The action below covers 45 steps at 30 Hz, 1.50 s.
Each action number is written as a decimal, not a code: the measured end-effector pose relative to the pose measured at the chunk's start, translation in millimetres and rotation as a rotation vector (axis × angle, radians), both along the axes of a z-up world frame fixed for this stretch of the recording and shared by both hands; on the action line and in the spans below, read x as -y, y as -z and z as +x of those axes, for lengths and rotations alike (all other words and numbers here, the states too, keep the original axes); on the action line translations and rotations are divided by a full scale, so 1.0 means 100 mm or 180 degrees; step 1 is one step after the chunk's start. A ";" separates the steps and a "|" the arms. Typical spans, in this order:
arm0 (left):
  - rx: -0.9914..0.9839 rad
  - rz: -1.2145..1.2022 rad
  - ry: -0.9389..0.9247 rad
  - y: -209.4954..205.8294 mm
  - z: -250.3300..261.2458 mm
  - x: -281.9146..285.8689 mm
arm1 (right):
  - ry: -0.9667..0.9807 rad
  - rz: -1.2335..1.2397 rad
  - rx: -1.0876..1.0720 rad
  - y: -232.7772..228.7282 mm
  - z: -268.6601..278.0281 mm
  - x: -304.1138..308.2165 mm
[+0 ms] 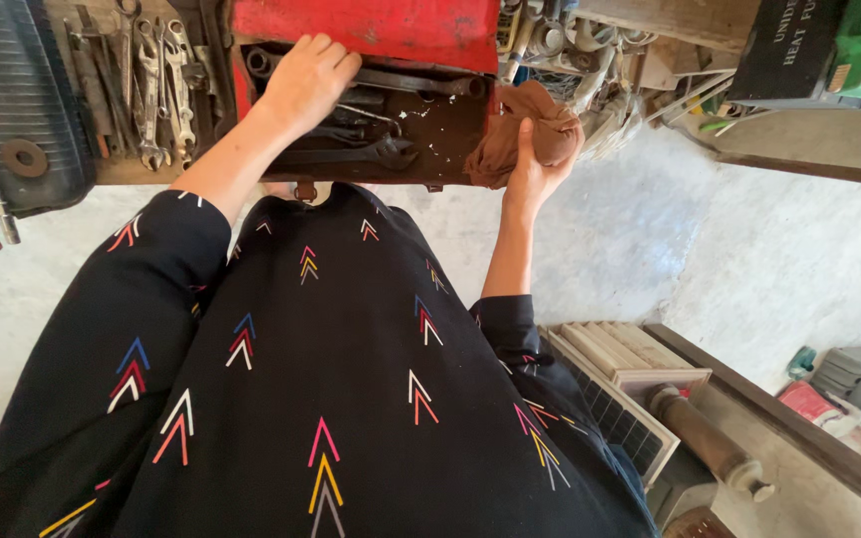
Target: The person wipes various wrenches and tools from a red metal toolbox with a cloth, handling and cleaning them one at a time before placing them back into the toolbox.
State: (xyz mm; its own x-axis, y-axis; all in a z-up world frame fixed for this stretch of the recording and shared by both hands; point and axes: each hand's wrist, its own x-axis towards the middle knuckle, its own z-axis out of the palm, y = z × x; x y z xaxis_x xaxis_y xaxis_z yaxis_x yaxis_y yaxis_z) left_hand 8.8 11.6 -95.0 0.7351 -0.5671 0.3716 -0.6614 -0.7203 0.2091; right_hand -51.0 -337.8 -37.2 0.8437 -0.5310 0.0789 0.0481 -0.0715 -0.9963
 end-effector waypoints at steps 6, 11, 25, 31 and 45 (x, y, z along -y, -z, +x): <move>-0.0089 0.0029 -0.0137 0.15 0.01 0.19 | 0.0063 -0.0126 -0.0040 0.03 -0.01 0.03; 0.0206 0.0116 -0.0218 0.05 -0.02 0.18 | 0.0139 -0.0226 0.0036 0.02 -0.02 0.05; 0.0102 -0.0272 -0.0869 -0.02 -0.25 0.27 | -0.0660 0.0033 -0.0297 0.13 0.01 -0.42; 0.0120 -0.1056 -0.1428 -0.44 -0.73 -0.14 | -0.1392 0.0123 -0.0368 0.30 0.02 -0.86; -0.1617 -0.0762 -0.3266 0.19 -1.68 -1.24 | -0.1650 0.0277 -0.0154 0.23 0.43 -1.38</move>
